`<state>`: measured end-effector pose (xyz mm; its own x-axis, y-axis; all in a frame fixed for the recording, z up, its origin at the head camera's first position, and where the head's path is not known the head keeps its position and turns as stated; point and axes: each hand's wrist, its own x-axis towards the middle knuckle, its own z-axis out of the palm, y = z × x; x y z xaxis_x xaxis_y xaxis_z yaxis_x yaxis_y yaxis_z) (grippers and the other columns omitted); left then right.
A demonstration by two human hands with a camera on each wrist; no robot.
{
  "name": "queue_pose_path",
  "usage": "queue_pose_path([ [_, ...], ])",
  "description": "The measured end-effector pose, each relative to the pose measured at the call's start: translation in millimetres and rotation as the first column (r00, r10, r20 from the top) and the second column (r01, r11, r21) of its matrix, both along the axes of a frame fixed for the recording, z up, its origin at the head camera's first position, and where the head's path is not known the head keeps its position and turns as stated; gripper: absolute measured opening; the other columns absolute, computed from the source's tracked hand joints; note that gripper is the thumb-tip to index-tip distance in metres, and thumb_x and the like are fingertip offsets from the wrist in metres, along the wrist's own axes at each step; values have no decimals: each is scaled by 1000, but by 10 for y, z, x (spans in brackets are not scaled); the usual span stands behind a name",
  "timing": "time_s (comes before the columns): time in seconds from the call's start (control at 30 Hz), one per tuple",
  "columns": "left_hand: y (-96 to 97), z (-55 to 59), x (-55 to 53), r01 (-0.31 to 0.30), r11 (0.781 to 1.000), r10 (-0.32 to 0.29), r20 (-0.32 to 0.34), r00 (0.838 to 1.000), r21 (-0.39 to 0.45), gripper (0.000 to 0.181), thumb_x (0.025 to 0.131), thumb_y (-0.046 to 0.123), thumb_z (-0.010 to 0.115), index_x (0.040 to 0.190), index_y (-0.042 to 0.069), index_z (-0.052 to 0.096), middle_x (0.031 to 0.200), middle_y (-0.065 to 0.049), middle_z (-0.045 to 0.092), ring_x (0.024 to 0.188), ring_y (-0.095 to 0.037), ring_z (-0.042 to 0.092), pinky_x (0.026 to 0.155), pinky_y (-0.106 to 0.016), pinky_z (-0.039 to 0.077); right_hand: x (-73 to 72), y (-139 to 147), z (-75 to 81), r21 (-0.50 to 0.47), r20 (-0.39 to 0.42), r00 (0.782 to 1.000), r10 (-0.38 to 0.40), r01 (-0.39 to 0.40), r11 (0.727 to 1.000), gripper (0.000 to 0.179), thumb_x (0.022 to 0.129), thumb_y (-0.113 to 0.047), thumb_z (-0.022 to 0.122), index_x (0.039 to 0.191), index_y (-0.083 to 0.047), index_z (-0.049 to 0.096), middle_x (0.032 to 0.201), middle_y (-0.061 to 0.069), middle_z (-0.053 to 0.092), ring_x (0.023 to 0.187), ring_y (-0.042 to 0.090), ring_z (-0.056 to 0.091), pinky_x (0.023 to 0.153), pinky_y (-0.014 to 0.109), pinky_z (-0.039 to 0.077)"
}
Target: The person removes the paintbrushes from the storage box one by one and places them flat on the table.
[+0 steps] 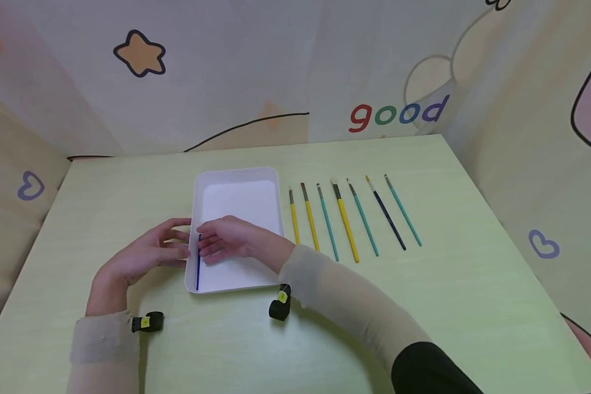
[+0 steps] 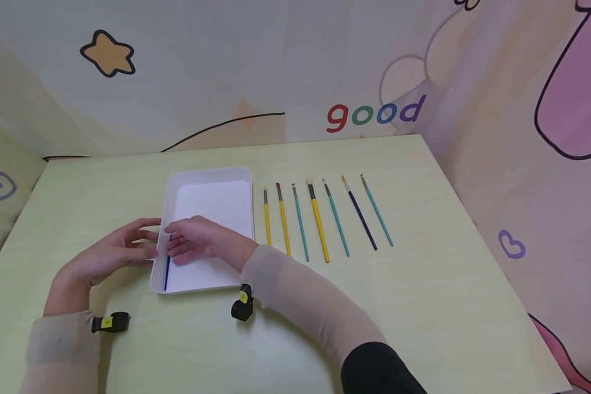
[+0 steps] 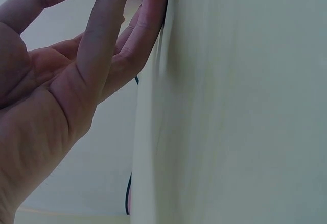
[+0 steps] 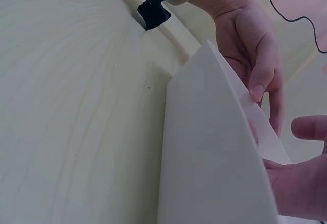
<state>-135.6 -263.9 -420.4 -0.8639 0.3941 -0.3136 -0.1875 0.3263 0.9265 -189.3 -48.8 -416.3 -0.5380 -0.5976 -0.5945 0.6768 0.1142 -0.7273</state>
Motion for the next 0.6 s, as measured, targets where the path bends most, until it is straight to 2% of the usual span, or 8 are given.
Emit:
queue_pose_path([
  [0.1,10,-6,6,-2,1000,2,-2,1000,-8,73,97,10,68,159,6,28,141,-27,47,114,-34,62,91,-38,58,-30,22,-36,1,9,1000,28,-28,1000,28,107,-20,50,113,6,59,92,11,64,74,20,61,86,41,58],
  [0.17,11,-11,10,-1,1000,1,-4,1000,-12,74,97,10,68,159,6,28,141,-27,47,114,-34,62,91,-38,58,-50,30,-69,-1,23,999,43,-43,999,31,108,-21,48,116,7,58,91,10,65,70,18,60,75,35,57],
  [0.3,3,-29,14,0,1000,-1,-7,1000,-21,72,97,10,68,158,6,29,140,-27,48,113,-33,63,92,-38,58,-63,42,-129,0,39,995,92,-92,996,29,108,-20,46,107,5,61,86,9,67,67,17,58,64,29,53],
  [0.4,-4,-37,13,2,1000,-2,-11,1000,-20,70,97,9,67,157,6,30,139,-27,48,112,-33,63,92,-37,58,-38,35,-148,18,7,989,148,-148,989,27,107,-17,48,96,2,64,83,8,67,65,17,59,59,27,52],
  [0.6,0,-42,-3,16,1000,-17,-22,1000,-18,68,99,9,65,157,6,30,139,-27,48,111,-34,64,92,-36,58,15,19,-148,68,-134,968,211,-203,977,27,106,-12,53,92,5,69,80,11,69,62,19,64,56,28,57],
])
